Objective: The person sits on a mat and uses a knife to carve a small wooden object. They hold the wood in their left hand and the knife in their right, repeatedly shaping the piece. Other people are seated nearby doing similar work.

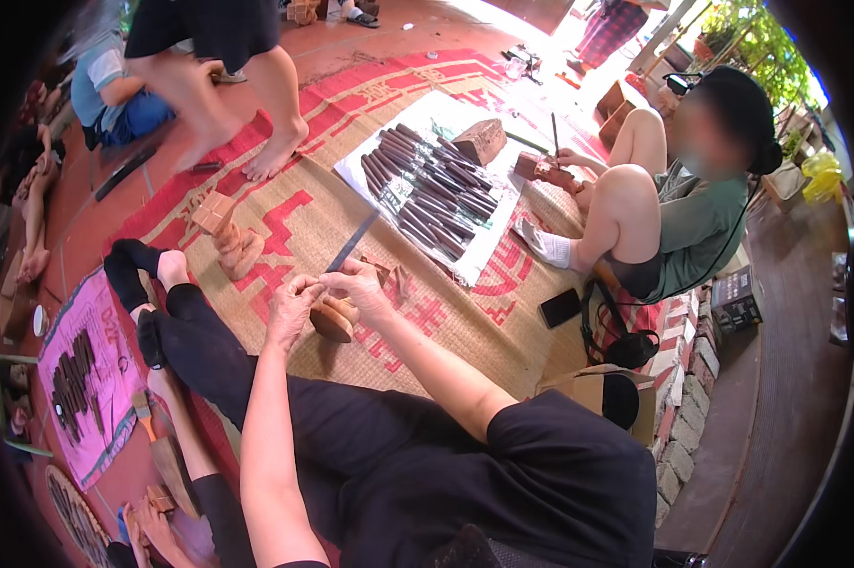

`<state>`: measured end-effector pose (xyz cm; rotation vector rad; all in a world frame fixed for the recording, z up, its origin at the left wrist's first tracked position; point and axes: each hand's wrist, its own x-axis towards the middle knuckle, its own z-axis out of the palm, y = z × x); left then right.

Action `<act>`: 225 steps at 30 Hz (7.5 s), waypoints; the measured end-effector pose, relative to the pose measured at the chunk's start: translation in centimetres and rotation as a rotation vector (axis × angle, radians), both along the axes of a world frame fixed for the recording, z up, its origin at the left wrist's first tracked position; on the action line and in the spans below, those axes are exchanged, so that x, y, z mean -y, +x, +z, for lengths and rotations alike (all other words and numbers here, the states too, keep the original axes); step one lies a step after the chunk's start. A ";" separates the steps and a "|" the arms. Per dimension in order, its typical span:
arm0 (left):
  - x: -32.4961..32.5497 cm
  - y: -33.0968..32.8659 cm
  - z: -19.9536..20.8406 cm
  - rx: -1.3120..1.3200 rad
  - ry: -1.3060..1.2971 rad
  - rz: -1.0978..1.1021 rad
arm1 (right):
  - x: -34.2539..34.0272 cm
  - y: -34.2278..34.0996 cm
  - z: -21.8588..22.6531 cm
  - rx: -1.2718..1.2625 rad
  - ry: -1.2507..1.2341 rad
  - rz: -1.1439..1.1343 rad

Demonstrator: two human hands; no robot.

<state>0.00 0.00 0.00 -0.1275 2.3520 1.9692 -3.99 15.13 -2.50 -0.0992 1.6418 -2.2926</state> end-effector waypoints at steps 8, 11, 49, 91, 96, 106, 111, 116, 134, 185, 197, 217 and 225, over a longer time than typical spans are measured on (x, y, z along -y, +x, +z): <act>0.1 -0.3 -0.5 -0.054 0.082 -0.067 | -1.8 -1.3 2.3 -0.054 0.103 0.209; -0.1 0.0 0.2 -0.001 0.047 -0.091 | -2.3 -1.3 2.8 -0.056 0.132 0.224; 1.1 0.0 -2.2 -0.100 -0.290 0.201 | -3.0 1.5 -0.3 0.022 0.273 -0.005; -3.5 8.0 2.2 0.066 0.494 0.494 | -3.0 -0.2 -2.7 0.191 0.212 0.012; -8.7 8.5 0.4 0.151 0.709 0.621 | -1.8 -1.3 -2.1 0.269 0.228 0.187; -8.3 7.9 -0.7 0.361 0.909 0.441 | -1.6 -1.0 -2.4 0.314 0.264 0.090; -8.2 7.9 -2.4 0.299 0.890 0.414 | -1.0 -0.9 -1.8 0.380 0.208 0.157; -8.4 7.6 -2.3 0.268 0.857 0.436 | -1.9 -1.6 -2.5 0.377 0.241 0.100; -7.9 8.0 -2.2 0.313 0.889 0.393 | -2.6 -0.8 -3.5 0.292 0.267 0.084; -8.1 8.4 -1.6 0.294 0.888 0.408 | -3.0 0.5 -3.7 0.275 0.179 0.039; -8.1 8.3 -2.0 0.298 0.895 0.396 | -2.6 1.3 -3.4 0.249 0.136 0.077; -7.9 8.5 -2.9 0.289 0.929 0.397 | -2.6 2.3 -3.5 0.198 0.149 0.099; -8.3 8.2 -3.5 0.239 0.963 0.347 | -4.1 1.0 -5.7 0.144 0.171 0.039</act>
